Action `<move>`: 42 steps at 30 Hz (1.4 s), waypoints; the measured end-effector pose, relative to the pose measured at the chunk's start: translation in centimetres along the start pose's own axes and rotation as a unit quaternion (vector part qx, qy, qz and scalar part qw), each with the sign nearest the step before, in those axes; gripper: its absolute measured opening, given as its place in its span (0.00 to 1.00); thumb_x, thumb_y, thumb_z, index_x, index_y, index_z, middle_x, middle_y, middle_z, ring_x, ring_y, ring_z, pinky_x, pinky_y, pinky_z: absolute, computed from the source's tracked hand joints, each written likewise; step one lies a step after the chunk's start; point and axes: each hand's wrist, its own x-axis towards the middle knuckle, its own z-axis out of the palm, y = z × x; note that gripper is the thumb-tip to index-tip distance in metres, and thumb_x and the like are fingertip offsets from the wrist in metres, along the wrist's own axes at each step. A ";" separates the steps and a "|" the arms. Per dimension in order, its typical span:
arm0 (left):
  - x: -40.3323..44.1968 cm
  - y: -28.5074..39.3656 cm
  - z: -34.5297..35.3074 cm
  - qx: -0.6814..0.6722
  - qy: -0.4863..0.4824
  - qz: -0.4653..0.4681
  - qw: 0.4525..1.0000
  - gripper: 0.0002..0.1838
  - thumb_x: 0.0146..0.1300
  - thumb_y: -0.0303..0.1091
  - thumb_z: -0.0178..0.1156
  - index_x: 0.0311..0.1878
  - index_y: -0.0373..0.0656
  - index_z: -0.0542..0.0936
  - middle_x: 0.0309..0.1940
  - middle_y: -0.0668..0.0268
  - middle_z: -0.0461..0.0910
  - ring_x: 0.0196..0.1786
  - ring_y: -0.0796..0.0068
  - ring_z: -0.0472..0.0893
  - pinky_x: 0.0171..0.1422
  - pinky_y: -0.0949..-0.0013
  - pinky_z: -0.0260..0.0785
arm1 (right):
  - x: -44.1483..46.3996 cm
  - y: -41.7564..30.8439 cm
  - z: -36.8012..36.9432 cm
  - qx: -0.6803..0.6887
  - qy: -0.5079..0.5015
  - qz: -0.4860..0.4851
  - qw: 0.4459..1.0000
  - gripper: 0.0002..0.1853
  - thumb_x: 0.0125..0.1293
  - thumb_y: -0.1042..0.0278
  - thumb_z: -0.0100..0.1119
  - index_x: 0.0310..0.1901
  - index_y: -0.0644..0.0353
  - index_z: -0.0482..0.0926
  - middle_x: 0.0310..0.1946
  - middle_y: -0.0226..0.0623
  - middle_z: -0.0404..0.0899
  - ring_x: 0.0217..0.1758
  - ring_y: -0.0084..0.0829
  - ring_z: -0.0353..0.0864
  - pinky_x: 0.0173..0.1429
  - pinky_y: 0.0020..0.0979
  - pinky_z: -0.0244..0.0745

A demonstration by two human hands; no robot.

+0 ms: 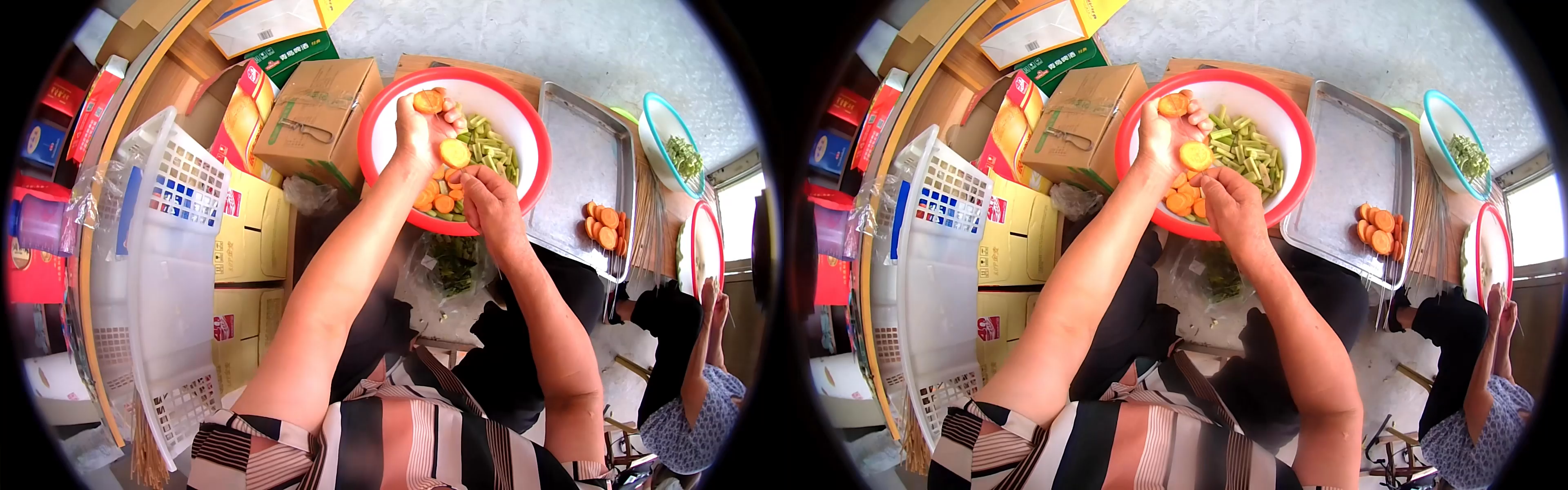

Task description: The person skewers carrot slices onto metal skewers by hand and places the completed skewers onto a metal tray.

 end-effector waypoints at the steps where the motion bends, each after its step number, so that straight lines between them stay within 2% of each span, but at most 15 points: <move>1: 0.2 0.3 -0.1 0.000 0.000 0.000 1.000 0.15 0.60 0.42 0.41 0.36 0.40 0.70 0.25 0.65 0.66 0.27 0.73 0.66 0.34 0.68 0.62 | 0.0 0.1 0.1 0.000 0.000 0.000 1.000 0.09 0.69 0.69 0.46 0.37 0.63 0.76 0.15 0.19 0.61 0.16 0.12 0.55 0.21 0.19 0.50; 4: 1.2 1.0 -1.3 -0.046 -0.012 0.019 0.999 0.17 0.60 0.43 0.40 0.36 0.38 0.70 0.26 0.63 0.66 0.28 0.72 0.65 0.35 0.67 0.61 | 0.0 0.6 0.2 -0.017 -0.006 -0.012 1.000 0.09 0.70 0.69 0.46 0.37 0.63 0.76 0.14 0.18 0.60 0.16 0.12 0.55 0.21 0.18 0.50; 10: 1.3 2.0 -1.1 -0.038 0.000 0.040 0.998 0.16 0.59 0.41 0.39 0.36 0.38 0.70 0.25 0.63 0.65 0.28 0.71 0.64 0.34 0.67 0.61 | -0.3 0.4 0.2 0.003 -0.023 0.002 1.000 0.09 0.70 0.69 0.46 0.37 0.62 0.76 0.13 0.19 0.60 0.15 0.13 0.54 0.20 0.19 0.49; 12: 1.3 2.0 -0.9 -0.032 0.003 0.045 0.998 0.16 0.59 0.40 0.40 0.36 0.38 0.70 0.25 0.63 0.65 0.28 0.71 0.64 0.34 0.67 0.61 | -0.3 0.2 0.3 0.011 -0.029 0.014 0.999 0.11 0.71 0.66 0.45 0.39 0.63 0.75 0.10 0.21 0.58 0.12 0.15 0.51 0.18 0.19 0.47; 18: 1.2 2.0 -0.2 0.019 0.009 0.059 0.998 0.15 0.60 0.40 0.40 0.36 0.39 0.71 0.25 0.63 0.67 0.27 0.72 0.65 0.34 0.67 0.61 | -0.4 -0.4 -0.3 0.079 -0.041 0.031 0.996 0.10 0.70 0.67 0.46 0.38 0.63 0.76 0.11 0.21 0.60 0.11 0.15 0.51 0.17 0.21 0.45; 24: 0.0 0.2 0.8 0.099 -0.027 0.054 0.993 0.19 0.63 0.47 0.40 0.37 0.40 0.72 0.25 0.66 0.67 0.28 0.73 0.66 0.35 0.68 0.62 | -0.3 -1.2 -0.9 0.119 -0.036 0.037 0.992 0.10 0.69 0.67 0.46 0.39 0.64 0.75 0.11 0.22 0.59 0.11 0.15 0.50 0.17 0.21 0.45; 28: 0.5 0.2 0.5 0.068 -0.003 0.035 0.997 0.20 0.64 0.46 0.38 0.37 0.39 0.72 0.25 0.65 0.67 0.28 0.73 0.66 0.35 0.68 0.62 | -0.3 -1.1 -0.8 0.132 -0.038 0.033 0.990 0.10 0.70 0.67 0.46 0.39 0.64 0.75 0.11 0.22 0.59 0.11 0.15 0.50 0.17 0.21 0.45; 31: 1.3 1.0 -0.5 -0.008 -0.012 0.041 0.999 0.19 0.63 0.44 0.39 0.37 0.38 0.72 0.25 0.64 0.67 0.28 0.72 0.66 0.35 0.67 0.62 | -0.5 -0.9 -0.6 0.125 -0.045 0.041 0.990 0.10 0.70 0.67 0.46 0.39 0.64 0.75 0.10 0.22 0.59 0.11 0.16 0.50 0.17 0.21 0.46; 35: 1.3 1.6 -0.3 0.003 -0.019 0.055 0.998 0.18 0.62 0.43 0.39 0.37 0.37 0.72 0.25 0.63 0.67 0.28 0.71 0.65 0.34 0.67 0.62 | -0.6 -1.3 -0.7 0.132 -0.059 0.047 0.988 0.10 0.70 0.67 0.46 0.39 0.64 0.75 0.10 0.23 0.59 0.10 0.16 0.50 0.17 0.21 0.46; 42: 0.8 1.2 0.6 0.088 -0.044 0.062 0.993 0.19 0.64 0.46 0.39 0.38 0.39 0.72 0.26 0.64 0.67 0.28 0.72 0.65 0.35 0.67 0.62 | -0.5 -1.9 -1.2 0.187 -0.047 0.071 0.979 0.10 0.69 0.68 0.47 0.39 0.66 0.75 0.08 0.24 0.57 0.09 0.17 0.50 0.17 0.21 0.48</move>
